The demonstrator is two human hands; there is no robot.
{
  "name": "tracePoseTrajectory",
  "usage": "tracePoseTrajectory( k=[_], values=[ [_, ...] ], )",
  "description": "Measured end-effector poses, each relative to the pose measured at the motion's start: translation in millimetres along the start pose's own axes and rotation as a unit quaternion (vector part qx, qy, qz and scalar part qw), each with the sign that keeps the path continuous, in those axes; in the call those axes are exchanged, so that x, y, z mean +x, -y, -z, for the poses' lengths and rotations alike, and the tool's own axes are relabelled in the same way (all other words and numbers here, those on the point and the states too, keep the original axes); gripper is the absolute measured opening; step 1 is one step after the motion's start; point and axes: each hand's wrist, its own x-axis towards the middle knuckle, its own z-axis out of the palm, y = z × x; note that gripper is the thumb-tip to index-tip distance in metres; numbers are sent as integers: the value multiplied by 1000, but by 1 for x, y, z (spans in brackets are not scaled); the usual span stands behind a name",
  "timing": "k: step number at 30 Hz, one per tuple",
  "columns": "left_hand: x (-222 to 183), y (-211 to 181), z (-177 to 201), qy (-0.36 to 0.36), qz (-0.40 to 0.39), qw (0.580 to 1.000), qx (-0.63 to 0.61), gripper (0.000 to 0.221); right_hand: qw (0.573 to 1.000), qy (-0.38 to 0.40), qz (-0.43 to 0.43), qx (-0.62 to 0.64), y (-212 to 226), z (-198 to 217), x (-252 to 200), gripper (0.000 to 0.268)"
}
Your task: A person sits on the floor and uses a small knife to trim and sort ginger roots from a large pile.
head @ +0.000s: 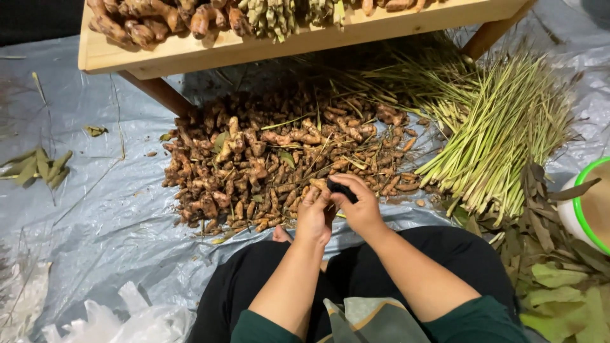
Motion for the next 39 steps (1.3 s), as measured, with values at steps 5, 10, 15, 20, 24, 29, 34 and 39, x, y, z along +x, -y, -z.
tracePoseTrajectory(
  k=[5, 10, 15, 20, 24, 29, 34, 39],
  values=[
    [-13, -15, -4, 7, -11, 998, 60, 28, 983, -17, -156, 94, -12, 0, -1, 21],
    [-3, -33, -8, 1, -6, 1000, 23, 22, 998, -36, -31, -30, -16, 6, -4, 26],
    [2, -26, 6, -6, -6, 1000, -30, 16, 974, 8, 190, -120, -16, -3, -22, 35],
    [-22, -18, -14, 20, 28, 999, -41, 5, 975, -24, 199, -100, -41, -1, 1, 44],
    [-10, -27, -2, 30, 19, 996, -86, 11, 975, 12, 195, -109, -14, 5, -20, 43],
    [-32, -24, -21, 40, 39, 993, -106, 10, 976, -4, 203, -82, 9, 1, 4, 44],
    [-24, -30, -19, 84, 35, 990, -109, 11, 973, 5, 220, -72, -17, 0, -7, 42],
    [-23, -19, -18, 155, 30, 986, -45, 21, 970, -35, 219, -101, 3, 2, 16, 40]
  ],
)
